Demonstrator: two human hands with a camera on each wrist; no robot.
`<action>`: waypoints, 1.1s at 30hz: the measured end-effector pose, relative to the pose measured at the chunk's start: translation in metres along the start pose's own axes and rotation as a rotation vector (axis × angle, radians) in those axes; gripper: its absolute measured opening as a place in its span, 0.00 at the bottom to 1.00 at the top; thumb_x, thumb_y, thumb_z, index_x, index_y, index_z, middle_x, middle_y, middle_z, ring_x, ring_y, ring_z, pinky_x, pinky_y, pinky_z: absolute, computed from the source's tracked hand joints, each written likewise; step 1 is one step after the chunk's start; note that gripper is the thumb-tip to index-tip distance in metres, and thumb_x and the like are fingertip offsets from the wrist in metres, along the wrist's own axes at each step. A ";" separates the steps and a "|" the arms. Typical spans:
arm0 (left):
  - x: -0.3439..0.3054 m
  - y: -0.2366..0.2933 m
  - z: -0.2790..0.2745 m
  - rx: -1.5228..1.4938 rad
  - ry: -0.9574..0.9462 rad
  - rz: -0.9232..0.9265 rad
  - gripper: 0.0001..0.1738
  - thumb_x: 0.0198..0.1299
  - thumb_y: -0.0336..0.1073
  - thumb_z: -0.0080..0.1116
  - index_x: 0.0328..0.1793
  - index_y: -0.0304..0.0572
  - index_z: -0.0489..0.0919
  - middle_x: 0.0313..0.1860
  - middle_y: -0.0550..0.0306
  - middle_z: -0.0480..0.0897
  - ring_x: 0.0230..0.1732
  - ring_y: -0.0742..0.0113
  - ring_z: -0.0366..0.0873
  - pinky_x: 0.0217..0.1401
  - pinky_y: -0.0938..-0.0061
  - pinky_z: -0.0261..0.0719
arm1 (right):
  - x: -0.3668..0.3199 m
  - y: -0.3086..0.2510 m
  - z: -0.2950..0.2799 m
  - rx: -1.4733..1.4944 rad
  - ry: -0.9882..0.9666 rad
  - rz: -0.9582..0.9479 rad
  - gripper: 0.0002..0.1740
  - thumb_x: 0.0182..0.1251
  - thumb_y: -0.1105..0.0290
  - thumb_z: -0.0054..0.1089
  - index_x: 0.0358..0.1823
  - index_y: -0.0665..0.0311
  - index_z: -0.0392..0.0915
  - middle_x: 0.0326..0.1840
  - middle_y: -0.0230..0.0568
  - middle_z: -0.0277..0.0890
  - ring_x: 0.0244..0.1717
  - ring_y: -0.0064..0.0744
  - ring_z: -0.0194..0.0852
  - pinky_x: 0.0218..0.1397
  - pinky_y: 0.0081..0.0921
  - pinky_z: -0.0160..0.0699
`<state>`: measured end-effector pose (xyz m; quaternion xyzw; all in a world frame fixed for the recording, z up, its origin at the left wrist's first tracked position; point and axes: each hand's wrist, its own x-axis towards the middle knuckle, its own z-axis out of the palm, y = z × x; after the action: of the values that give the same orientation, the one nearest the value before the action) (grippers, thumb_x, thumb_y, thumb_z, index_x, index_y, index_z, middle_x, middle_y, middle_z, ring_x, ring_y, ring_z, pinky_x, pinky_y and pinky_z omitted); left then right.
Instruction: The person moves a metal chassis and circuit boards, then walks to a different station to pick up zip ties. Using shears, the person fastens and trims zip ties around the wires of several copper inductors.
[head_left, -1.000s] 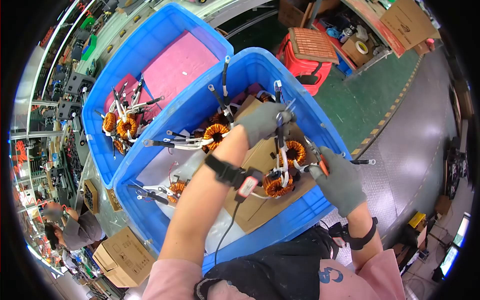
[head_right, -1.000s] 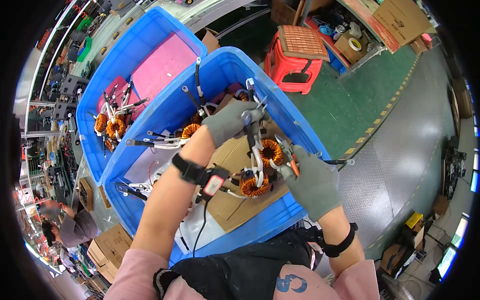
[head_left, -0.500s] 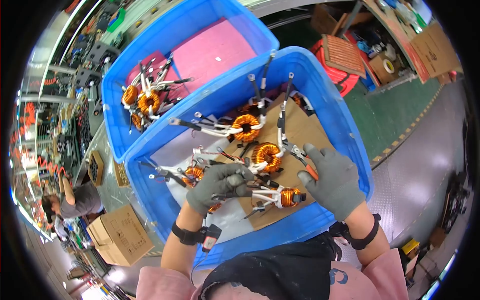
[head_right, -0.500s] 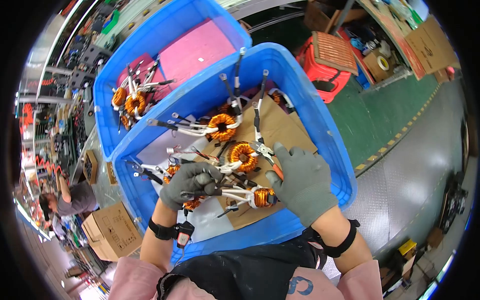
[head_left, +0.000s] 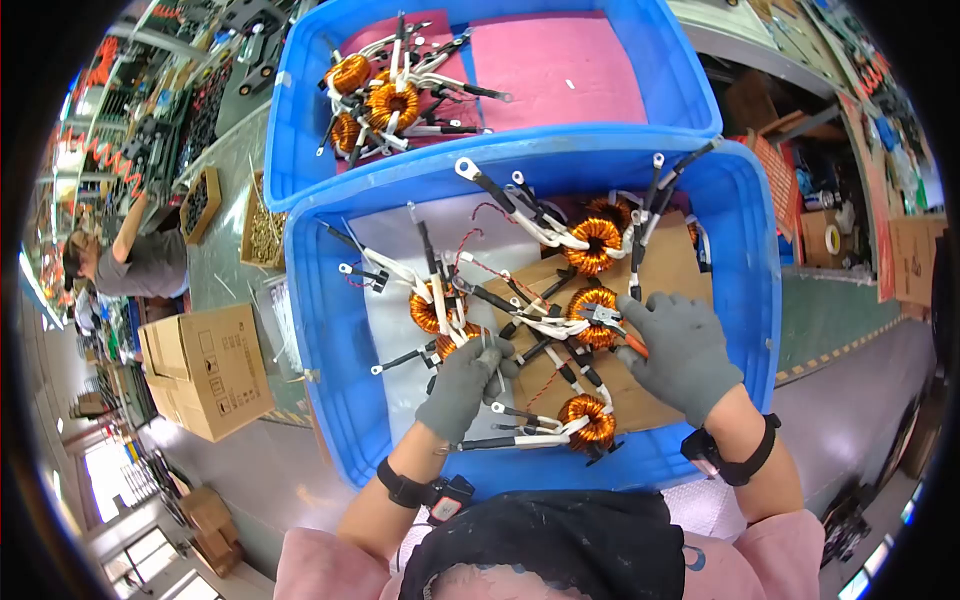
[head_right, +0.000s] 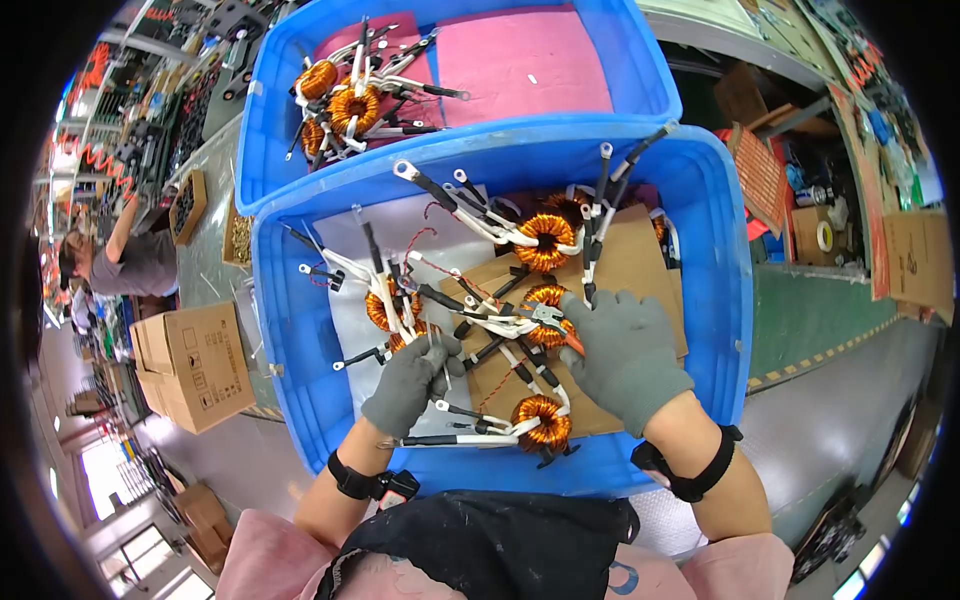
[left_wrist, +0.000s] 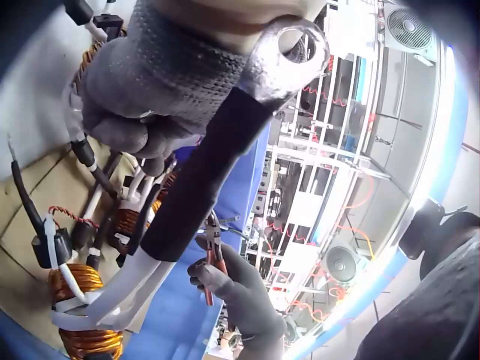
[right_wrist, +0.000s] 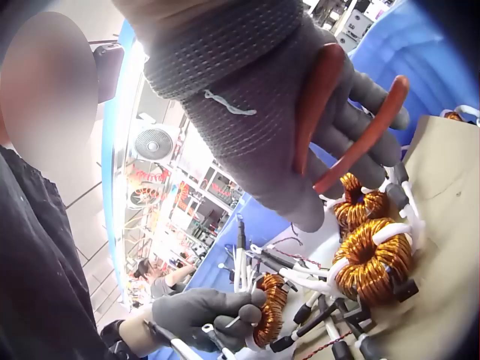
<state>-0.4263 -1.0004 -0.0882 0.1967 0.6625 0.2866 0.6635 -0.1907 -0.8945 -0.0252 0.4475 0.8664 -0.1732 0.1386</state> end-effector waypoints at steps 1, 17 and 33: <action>0.003 0.002 0.000 -0.025 -0.004 -0.001 0.13 0.69 0.35 0.39 0.48 0.38 0.75 0.31 0.60 0.78 0.20 0.80 0.64 0.21 0.85 0.63 | 0.003 0.001 -0.002 -0.015 -0.002 -0.014 0.26 0.56 0.56 0.62 0.56 0.55 0.71 0.38 0.40 0.75 0.43 0.37 0.74 0.42 0.35 0.68; 0.013 0.076 -0.129 0.718 0.930 0.415 0.18 0.64 0.48 0.48 0.46 0.45 0.79 0.35 0.51 0.82 0.39 0.51 0.79 0.44 0.64 0.74 | 0.088 -0.118 -0.035 0.158 0.197 -0.284 0.21 0.55 0.62 0.61 0.51 0.56 0.74 0.38 0.40 0.75 0.44 0.40 0.75 0.44 0.37 0.70; 0.056 0.112 -0.160 0.854 0.530 0.140 0.20 0.56 0.48 0.56 0.39 0.38 0.84 0.37 0.44 0.83 0.42 0.51 0.80 0.48 0.62 0.75 | 0.173 -0.201 -0.016 -0.319 -0.068 -0.144 0.16 0.57 0.65 0.59 0.47 0.59 0.80 0.46 0.40 0.78 0.49 0.43 0.78 0.44 0.44 0.72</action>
<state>-0.6009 -0.8987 -0.0671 0.4148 0.8514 0.0741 0.3125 -0.4542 -0.8704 -0.0437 0.3505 0.9075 -0.0578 0.2243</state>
